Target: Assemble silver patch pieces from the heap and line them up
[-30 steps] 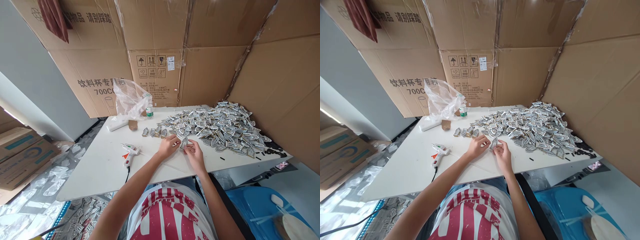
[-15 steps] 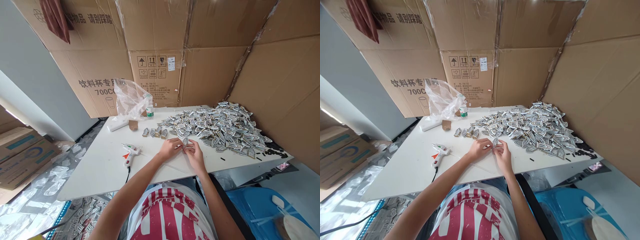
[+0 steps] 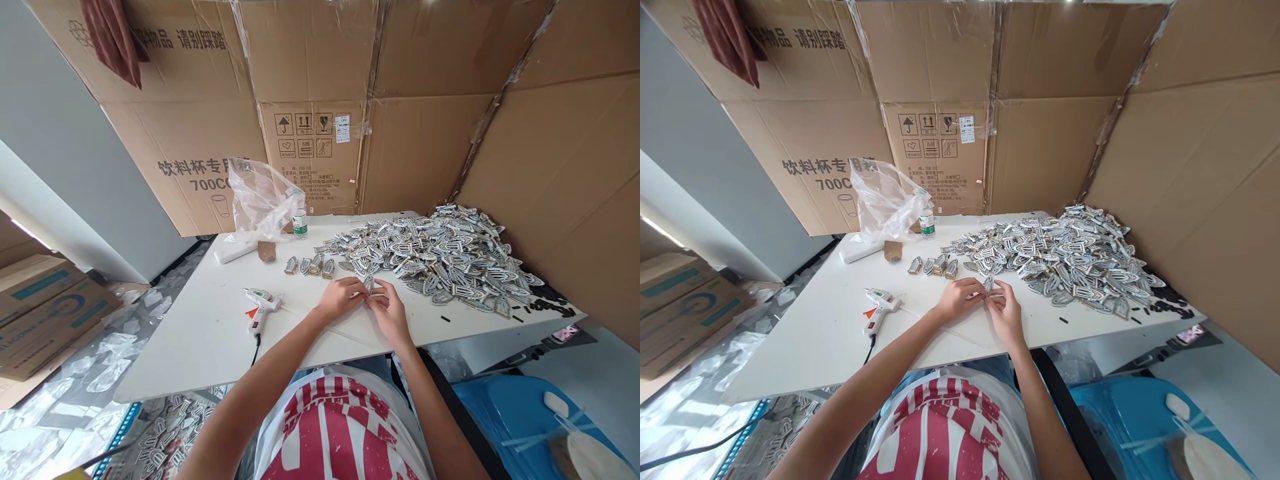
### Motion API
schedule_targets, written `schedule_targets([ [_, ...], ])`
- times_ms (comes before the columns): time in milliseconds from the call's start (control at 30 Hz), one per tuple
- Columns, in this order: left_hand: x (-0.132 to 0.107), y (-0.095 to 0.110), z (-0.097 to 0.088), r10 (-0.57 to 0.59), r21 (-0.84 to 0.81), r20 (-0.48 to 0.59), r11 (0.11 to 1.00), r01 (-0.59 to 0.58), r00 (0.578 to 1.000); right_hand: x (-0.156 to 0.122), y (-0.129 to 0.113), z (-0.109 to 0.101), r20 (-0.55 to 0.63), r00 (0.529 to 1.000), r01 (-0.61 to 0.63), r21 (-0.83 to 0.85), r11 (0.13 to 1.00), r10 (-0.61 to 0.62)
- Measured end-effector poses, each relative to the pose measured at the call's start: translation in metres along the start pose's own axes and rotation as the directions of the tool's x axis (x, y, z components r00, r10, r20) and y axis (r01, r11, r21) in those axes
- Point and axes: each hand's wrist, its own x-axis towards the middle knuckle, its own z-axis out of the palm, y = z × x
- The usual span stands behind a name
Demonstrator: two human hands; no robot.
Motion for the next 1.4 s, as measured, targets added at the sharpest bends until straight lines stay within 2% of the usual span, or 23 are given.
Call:
schedule_targets([
  [733,0.0,-0.002,-0.003,0.078,-0.049,-0.013,0.996,-0.078,0.997,-0.001,0.002,-0.001,-0.043,0.999,-0.003,0.11,0.994,0.008],
  [933,-0.001,0.004,-0.003,0.019,-0.033,-0.018,0.999,-0.02,1.0,-0.001,0.002,-0.003,-0.07,0.998,-0.004,0.116,0.993,0.012],
  [1167,-0.001,0.001,-0.003,-0.028,-0.118,0.009,0.993,0.029,1.0,-0.001,-0.003,-0.003,-0.061,0.998,-0.001,0.138,0.99,0.009],
  [1400,-0.003,-0.003,0.001,-0.016,-0.144,-0.069,0.99,0.006,0.997,-0.003,-0.014,-0.001,-0.002,1.0,-0.022,0.153,0.988,0.023],
])
